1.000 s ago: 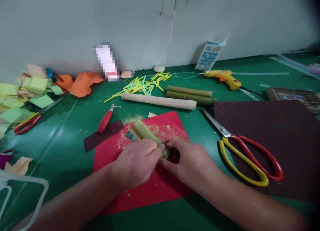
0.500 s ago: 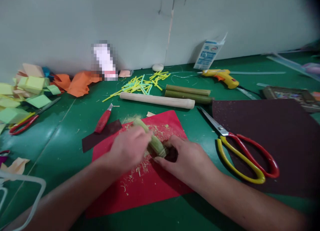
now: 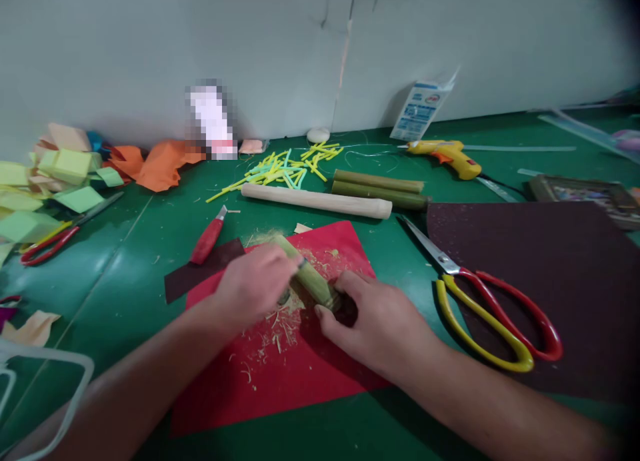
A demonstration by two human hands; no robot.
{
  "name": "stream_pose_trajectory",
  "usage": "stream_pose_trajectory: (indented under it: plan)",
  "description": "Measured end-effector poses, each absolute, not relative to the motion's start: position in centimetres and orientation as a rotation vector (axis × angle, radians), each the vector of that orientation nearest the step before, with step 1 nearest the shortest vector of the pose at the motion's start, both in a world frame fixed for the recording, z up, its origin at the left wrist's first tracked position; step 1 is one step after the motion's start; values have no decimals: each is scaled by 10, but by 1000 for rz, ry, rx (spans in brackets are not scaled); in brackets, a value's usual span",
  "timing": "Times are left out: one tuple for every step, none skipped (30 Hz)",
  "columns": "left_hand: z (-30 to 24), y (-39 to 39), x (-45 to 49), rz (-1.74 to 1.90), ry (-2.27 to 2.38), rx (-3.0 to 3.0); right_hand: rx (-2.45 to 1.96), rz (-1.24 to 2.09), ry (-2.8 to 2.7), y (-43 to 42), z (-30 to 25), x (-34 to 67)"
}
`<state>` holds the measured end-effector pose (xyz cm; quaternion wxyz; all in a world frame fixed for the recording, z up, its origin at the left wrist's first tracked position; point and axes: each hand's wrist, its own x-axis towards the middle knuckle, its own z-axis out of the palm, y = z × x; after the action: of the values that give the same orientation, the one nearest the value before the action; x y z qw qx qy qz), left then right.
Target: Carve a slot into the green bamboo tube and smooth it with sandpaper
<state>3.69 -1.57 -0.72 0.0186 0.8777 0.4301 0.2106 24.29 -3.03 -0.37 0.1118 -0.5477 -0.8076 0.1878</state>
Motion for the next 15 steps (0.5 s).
stream_pose_trajectory:
  plan:
    - [-8,-12,33,703,1398,2685,-1591,501,-2387,-31,-4,243]
    - [-8,-7,29,738,1451,2650,-1567,446,-2404,-32,-5,243]
    - [-9,-3,26,758,1478,2627,-1544,390,-2417,-32,-6,243]
    - [-9,-1,23,765,1484,2612,-1522,340,-2429,-33,-8,243]
    - [-9,1,21,758,1476,2609,-1508,302,-2442,-32,-9,243]
    - [-9,1,21,750,1476,2606,-1501,274,-2453,-32,-9,243]
    - [-9,0,22,747,1492,2597,-1498,256,-2464,-31,-10,243]
    - [-9,-2,24,752,1516,2589,-1499,244,-2470,-30,-11,243]
    - [-8,-5,27,748,1529,2591,-1496,242,-2474,-29,-11,243]
    - [-7,-9,31,724,1522,2604,-1487,251,-2478,-29,-11,243]
    - [-6,-12,34,678,1493,2625,-1475,265,-2476,-28,-11,243]
    - [-5,-14,37,620,1434,2658,-1462,282,-2475,-28,-11,243]
    - [-4,-16,40,568,1376,2690,-1453,296,-2475,-28,-10,244]
    - [-4,-16,41,540,1349,2707,-1452,301,-2473,-29,-10,244]
    - [-4,-16,41,556,1367,2708,-1458,295,-2472,-29,-10,244]
